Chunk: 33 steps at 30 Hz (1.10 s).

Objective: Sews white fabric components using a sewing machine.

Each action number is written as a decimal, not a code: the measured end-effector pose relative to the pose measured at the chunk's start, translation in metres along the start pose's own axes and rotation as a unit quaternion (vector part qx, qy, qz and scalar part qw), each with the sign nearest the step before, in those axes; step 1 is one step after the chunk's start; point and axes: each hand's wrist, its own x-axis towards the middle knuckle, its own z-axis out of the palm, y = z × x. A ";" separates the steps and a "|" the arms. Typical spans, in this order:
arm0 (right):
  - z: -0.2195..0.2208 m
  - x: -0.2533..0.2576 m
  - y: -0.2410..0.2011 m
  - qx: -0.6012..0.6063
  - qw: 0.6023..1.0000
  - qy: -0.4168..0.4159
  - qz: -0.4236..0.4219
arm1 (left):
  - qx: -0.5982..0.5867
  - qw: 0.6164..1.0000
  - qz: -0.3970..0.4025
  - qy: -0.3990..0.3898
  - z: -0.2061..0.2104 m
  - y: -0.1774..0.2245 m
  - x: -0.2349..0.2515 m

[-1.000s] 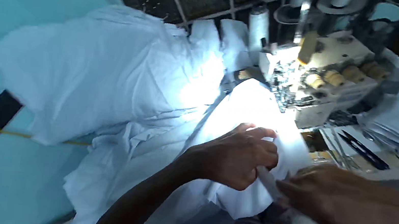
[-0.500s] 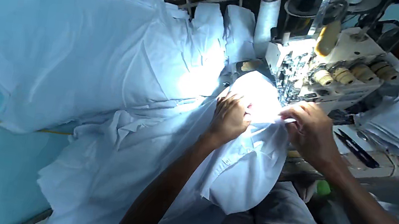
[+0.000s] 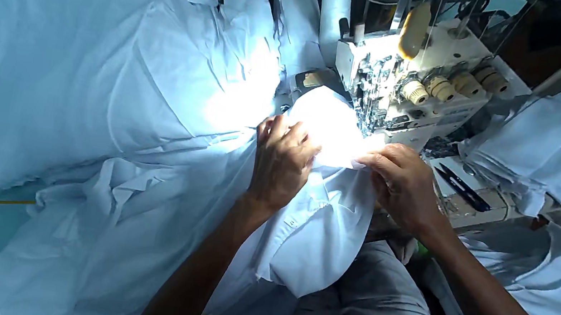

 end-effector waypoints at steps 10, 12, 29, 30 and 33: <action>-0.004 0.008 0.003 -0.037 0.999 -0.015 -0.013 | 0.042 0.997 0.056 -0.035 -0.007 0.000 -0.011; -0.003 0.005 0.004 -0.039 0.999 -0.016 -0.017 | 0.032 0.998 0.051 -0.023 -0.006 0.002 -0.014; -0.001 -0.002 0.002 -0.087 0.995 -0.010 -0.049 | 0.048 0.998 0.031 -0.011 0.009 0.012 -0.018; -0.002 -0.002 0.002 -0.091 0.995 -0.006 -0.044 | 0.043 0.999 0.030 -0.008 0.010 0.011 -0.019; -0.008 -0.004 0.005 -0.098 0.995 0.004 -0.015 | 0.015 1.000 0.023 -0.006 0.009 0.005 -0.018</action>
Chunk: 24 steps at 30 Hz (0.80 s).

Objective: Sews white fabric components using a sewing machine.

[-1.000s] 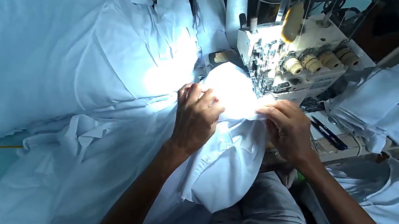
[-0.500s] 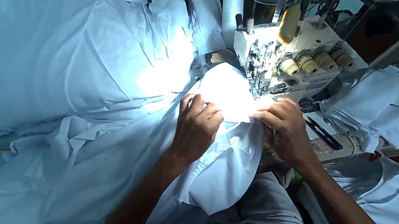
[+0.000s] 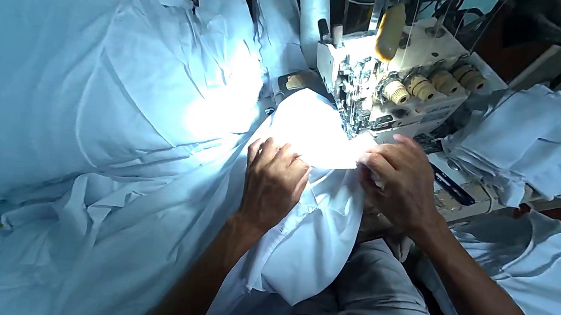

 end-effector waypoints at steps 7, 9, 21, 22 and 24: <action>-0.007 -0.016 -0.007 -0.063 0.988 0.119 0.069 | -0.069 0.994 -0.028 -0.075 -0.023 -0.008 0.013; -0.003 -0.031 -0.028 -0.014 0.990 0.126 0.058 | -0.111 0.984 -0.008 -0.138 -0.056 -0.005 0.019; -0.057 0.013 -0.107 0.510 0.810 -0.281 0.074 | -0.410 0.840 0.046 -0.352 -0.167 -0.016 0.037; -0.070 0.017 -0.113 0.512 0.827 -0.232 0.022 | -0.447 0.833 0.015 -0.327 -0.163 -0.010 0.042; -0.093 0.027 -0.118 0.525 0.836 -0.157 -0.036 | -0.470 0.826 -0.019 -0.309 -0.158 0.009 0.051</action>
